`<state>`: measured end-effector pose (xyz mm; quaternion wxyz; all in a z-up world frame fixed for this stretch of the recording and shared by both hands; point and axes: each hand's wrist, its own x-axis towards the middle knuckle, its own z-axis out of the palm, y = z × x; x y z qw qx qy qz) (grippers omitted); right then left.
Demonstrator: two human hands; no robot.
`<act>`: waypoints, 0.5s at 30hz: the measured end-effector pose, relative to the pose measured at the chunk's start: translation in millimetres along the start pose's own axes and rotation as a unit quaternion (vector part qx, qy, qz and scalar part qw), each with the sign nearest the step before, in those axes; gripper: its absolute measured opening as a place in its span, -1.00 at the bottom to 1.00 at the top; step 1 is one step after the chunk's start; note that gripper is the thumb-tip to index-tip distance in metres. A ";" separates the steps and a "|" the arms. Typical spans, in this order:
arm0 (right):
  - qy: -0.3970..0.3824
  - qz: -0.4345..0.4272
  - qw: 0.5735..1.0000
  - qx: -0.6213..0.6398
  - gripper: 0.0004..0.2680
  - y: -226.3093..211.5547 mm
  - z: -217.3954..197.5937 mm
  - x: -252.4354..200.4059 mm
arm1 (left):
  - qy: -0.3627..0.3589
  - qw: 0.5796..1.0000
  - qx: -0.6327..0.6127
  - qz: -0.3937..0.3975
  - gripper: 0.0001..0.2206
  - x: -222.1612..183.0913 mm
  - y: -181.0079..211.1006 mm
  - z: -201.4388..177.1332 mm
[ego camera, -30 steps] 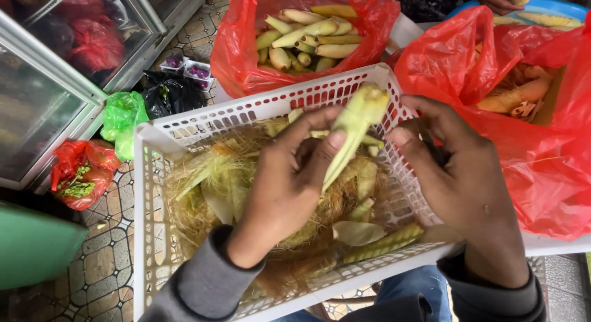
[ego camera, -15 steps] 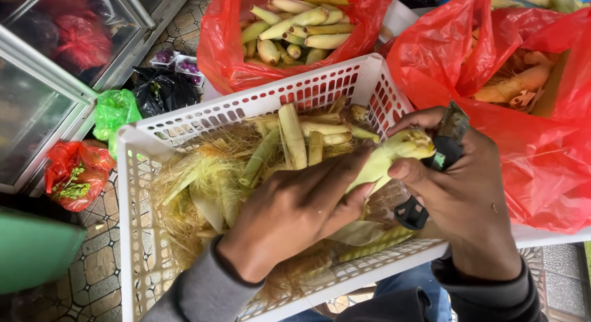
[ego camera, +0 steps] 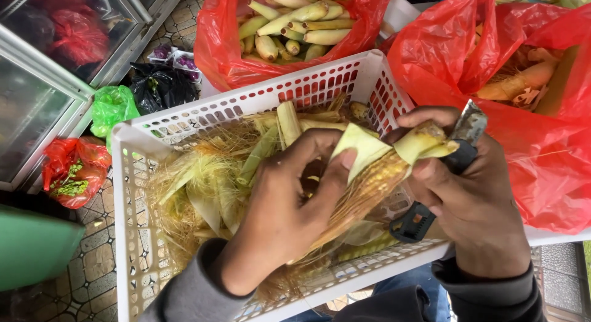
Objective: Peeling and trimming baby corn using a knife in a food preparation area.
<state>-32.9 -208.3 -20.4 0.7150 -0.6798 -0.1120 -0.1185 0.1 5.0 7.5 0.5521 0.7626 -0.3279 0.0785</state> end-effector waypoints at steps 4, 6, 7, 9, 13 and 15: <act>-0.066 -0.034 0.994 0.075 -0.70 -6.9 3.0 2.6 | -0.121 0.987 -0.093 -0.046 -0.64 -1.1 -0.9 3.1; -0.026 0.025 0.999 0.019 -0.64 -21.2 17.0 2.9 | -0.047 0.995 -0.032 0.086 -0.69 -3.5 3.3 9.5; -0.026 0.025 0.999 0.018 -0.64 -18.8 16.1 2.6 | -0.046 0.995 -0.033 0.087 -0.69 -6.8 1.2 13.1; -0.018 -0.009 0.998 -0.058 -0.56 -13.9 14.2 1.6 | -0.019 0.993 0.056 0.100 -0.81 -13.6 -3.1 20.6; -0.017 -0.027 0.997 -0.071 -0.60 -3.8 3.5 -1.5 | 0.013 0.998 0.012 0.059 -0.85 -10.7 -13.1 22.8; -0.006 -0.037 0.999 0.011 -0.65 -5.7 1.8 -3.6 | 0.072 0.996 0.040 -0.047 -0.80 -3.6 -11.6 12.8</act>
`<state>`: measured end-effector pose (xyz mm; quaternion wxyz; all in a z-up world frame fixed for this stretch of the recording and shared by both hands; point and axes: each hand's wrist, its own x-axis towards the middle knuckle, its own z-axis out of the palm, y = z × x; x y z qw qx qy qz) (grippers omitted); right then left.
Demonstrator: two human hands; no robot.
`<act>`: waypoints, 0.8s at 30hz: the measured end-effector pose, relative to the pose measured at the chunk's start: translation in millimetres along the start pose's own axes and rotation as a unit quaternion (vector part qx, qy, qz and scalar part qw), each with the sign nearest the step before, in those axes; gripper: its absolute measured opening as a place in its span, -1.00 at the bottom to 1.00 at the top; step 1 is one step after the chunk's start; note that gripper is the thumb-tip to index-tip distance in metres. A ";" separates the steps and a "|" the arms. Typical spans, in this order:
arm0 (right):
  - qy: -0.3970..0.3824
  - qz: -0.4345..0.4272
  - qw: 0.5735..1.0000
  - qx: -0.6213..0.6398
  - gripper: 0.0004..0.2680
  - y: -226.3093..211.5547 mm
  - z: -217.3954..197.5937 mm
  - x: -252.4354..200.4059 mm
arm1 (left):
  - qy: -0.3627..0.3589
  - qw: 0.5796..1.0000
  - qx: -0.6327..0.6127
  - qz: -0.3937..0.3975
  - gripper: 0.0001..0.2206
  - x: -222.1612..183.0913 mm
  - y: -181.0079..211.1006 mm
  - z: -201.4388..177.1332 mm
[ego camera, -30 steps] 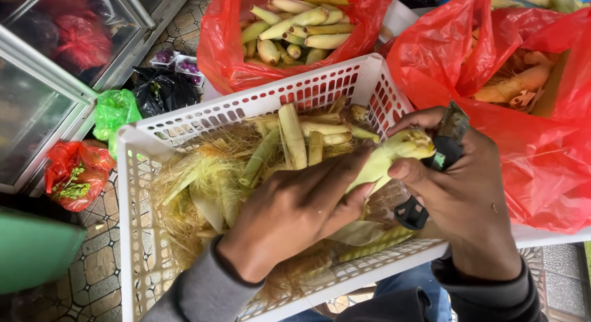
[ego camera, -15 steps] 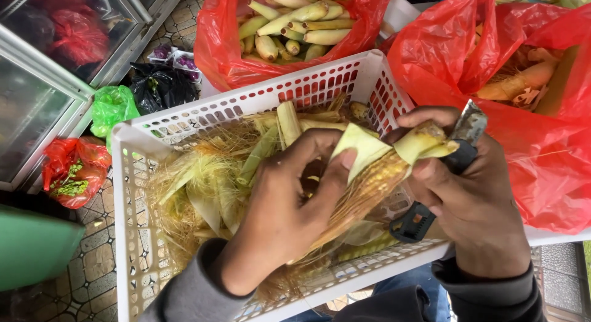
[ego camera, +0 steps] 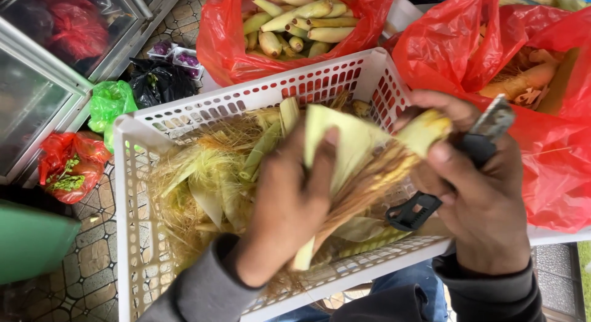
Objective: Peeling and trimming baby corn using a knife in a food preparation area.
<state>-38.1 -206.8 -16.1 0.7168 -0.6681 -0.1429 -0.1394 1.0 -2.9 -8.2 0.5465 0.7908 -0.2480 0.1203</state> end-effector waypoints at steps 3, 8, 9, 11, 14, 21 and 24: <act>0.020 -0.077 0.996 0.038 -0.68 7.2 -8.7 3.0 | -0.037 0.991 -0.019 -0.126 -0.76 11.7 -15.5 -15.9; 0.133 -0.070 0.989 0.009 -0.69 4.6 1.3 5.0 | -0.102 0.981 0.100 -0.127 -0.41 16.2 -21.0 -23.9; 0.175 -0.040 0.984 0.008 -0.67 5.1 4.4 5.2 | -0.083 0.985 0.141 -0.055 -0.25 15.1 -22.0 -19.9; 0.165 -0.047 0.985 0.008 -0.66 1.9 11.3 6.6 | -0.150 0.987 0.010 -0.057 -0.22 10.2 -11.3 -10.4; 0.150 -0.053 0.987 -0.007 -0.63 -0.7 10.8 8.3 | -0.223 0.963 -0.145 -0.040 -0.38 1.2 -6.1 6.1; 0.185 -0.028 0.982 0.009 -0.65 -3.6 9.9 7.4 | -0.295 0.932 -0.211 0.000 -0.52 6.3 -6.1 -1.2; 0.180 -0.031 0.983 0.002 -0.67 -1.1 6.4 4.9 | -0.296 0.929 -0.221 0.004 -0.52 6.4 -0.1 -3.8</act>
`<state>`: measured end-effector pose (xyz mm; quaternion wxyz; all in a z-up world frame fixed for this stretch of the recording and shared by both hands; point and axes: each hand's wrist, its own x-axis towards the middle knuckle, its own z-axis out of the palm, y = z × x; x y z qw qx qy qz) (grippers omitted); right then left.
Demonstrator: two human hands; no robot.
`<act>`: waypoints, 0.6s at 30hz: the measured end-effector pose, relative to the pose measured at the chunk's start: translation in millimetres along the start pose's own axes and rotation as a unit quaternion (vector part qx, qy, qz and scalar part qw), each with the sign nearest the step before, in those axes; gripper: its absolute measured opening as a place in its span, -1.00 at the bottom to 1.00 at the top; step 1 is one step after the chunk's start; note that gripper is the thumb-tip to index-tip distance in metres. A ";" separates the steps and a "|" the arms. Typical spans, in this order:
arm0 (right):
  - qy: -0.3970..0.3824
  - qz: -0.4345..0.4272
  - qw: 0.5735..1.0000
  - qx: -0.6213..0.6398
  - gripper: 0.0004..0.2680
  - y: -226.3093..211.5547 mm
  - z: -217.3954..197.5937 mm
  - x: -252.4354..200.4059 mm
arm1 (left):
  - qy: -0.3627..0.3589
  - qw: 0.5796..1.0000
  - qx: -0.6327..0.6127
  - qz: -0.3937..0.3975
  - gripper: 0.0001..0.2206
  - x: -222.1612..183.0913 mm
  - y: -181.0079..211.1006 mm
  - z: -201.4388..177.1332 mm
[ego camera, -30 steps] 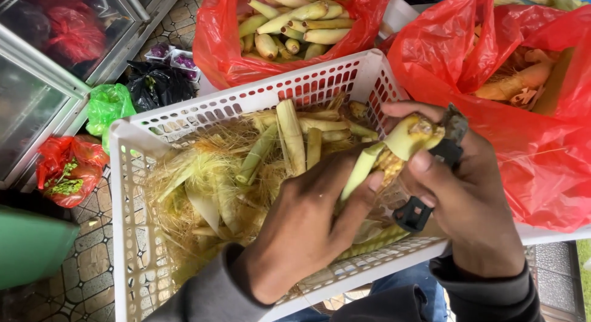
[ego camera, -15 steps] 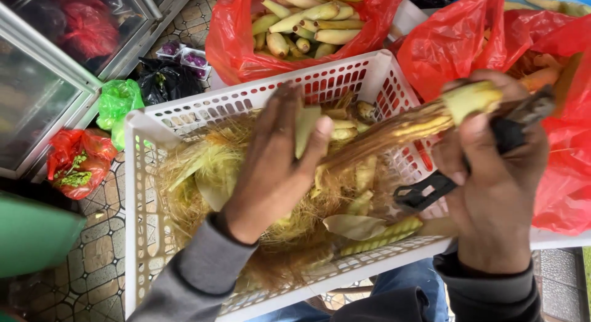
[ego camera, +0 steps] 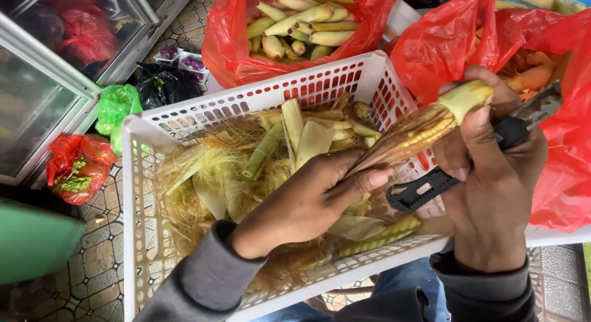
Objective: Peeling and trimming baby corn using a knife in a food preparation area.
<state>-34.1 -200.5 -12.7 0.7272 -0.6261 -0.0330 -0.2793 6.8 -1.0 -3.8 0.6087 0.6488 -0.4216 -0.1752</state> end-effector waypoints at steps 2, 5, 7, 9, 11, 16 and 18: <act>0.009 0.005 1.000 -0.010 -0.65 -2.0 1.5 -0.1 | -0.003 0.999 0.010 -0.032 -0.60 -1.5 1.9 -2.2; 0.030 0.015 0.999 0.012 -0.64 -1.3 1.8 -0.2 | -0.017 0.995 0.038 -0.089 -0.56 -2.8 4.9 -5.4; 0.043 0.020 0.998 0.044 -0.66 -1.0 -1.1 0.3 | -0.029 0.992 0.057 -0.113 -0.46 -4.0 4.4 -7.8; 0.072 -0.006 0.997 0.026 -0.91 -2.1 -4.9 2.1 | -0.030 0.989 0.080 -0.117 -0.43 -6.8 2.2 -11.3; 0.071 -0.037 0.995 0.054 -0.83 10.0 -35.2 18.5 | -0.009 0.979 0.127 -0.159 -0.49 -16.1 -16.6 -18.9; 0.042 -0.056 0.996 0.055 -0.79 2.3 -31.0 20.3 | 0.065 0.955 0.243 -0.159 -0.67 -12.9 -25.9 -24.0; -0.028 -0.031 0.995 0.092 -0.82 -2.0 -23.9 17.5 | 0.104 0.902 0.414 -0.068 -0.48 -11.3 -25.5 -19.2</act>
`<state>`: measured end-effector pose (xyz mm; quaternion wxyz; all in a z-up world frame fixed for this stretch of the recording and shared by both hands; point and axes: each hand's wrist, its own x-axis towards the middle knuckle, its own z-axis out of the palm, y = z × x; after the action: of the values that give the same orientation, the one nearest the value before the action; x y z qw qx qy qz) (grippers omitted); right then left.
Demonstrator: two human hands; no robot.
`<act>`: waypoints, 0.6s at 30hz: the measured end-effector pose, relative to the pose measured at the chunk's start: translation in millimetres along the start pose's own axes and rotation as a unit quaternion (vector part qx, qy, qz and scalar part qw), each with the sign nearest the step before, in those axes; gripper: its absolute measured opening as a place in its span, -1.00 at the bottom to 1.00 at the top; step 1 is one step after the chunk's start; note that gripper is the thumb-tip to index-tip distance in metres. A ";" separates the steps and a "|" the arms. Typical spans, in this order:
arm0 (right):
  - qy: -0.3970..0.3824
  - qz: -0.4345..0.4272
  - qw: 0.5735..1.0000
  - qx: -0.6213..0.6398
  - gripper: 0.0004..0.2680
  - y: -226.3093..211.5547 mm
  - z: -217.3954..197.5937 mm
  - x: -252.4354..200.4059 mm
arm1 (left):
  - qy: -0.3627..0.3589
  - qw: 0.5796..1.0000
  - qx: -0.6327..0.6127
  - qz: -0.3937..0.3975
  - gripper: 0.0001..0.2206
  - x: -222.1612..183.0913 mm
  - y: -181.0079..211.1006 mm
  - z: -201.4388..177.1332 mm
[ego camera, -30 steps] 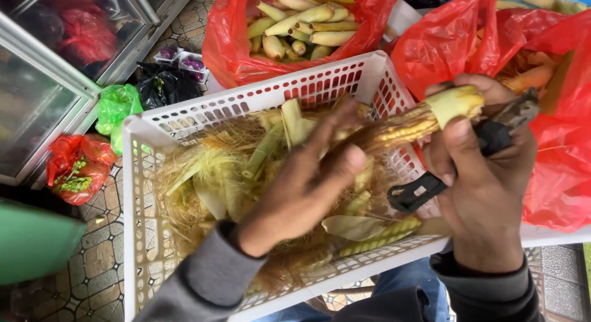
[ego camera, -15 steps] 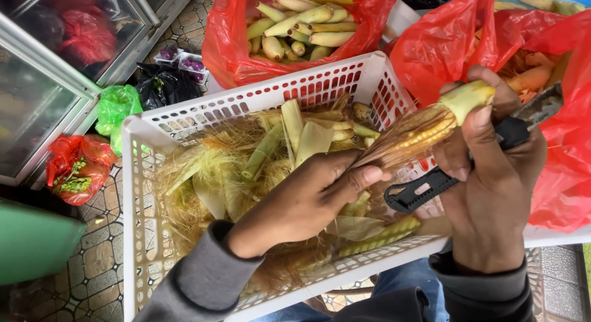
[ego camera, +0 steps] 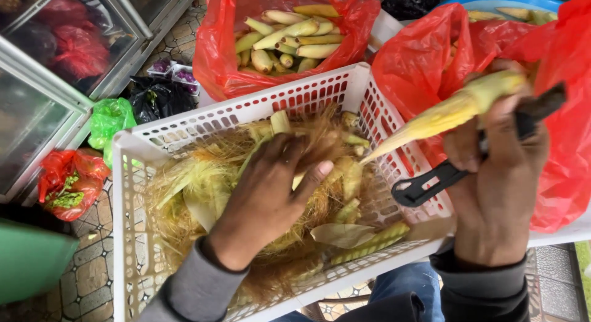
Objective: Peeling and trimming baby corn using a knife in a food preparation area.
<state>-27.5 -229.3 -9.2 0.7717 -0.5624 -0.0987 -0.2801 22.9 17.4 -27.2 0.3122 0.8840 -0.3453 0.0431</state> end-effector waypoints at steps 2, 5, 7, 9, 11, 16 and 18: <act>-0.007 0.011 1.000 -0.013 -0.82 4.4 -3.9 -1.9 | 0.025 0.999 0.009 0.019 -0.47 1.9 7.5 1.0; -0.021 0.036 0.999 -0.033 -0.78 11.6 -6.6 -5.6 | 0.050 0.995 -0.071 0.045 -0.42 4.4 23.2 -0.2; -0.027 0.047 0.998 -0.037 -0.73 15.5 -4.0 -8.2 | 0.047 0.985 -0.156 0.054 -0.38 6.0 31.0 -0.7; -0.020 0.057 0.997 -0.050 -0.68 19.1 2.8 -12.0 | 0.023 0.977 -0.199 0.069 -0.39 5.8 34.2 -0.1; -0.007 0.072 0.995 -0.065 -0.67 23.7 3.8 -17.2 | 0.012 0.970 -0.225 0.086 -0.38 5.7 39.6 2.3; 0.018 0.121 0.986 -0.114 -0.69 13.8 19.8 -22.0 | 0.037 0.962 -0.237 0.134 -0.61 5.7 39.2 8.2; -0.018 0.081 0.991 -0.101 -0.78 14.9 16.0 -21.6 | 0.028 0.968 -0.223 0.108 -0.64 4.5 38.2 5.8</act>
<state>-34.6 -204.4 -25.8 0.7290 -0.6486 -0.0378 -0.2156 1.2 -10.3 -10.6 0.5046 0.7476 -0.4312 0.0230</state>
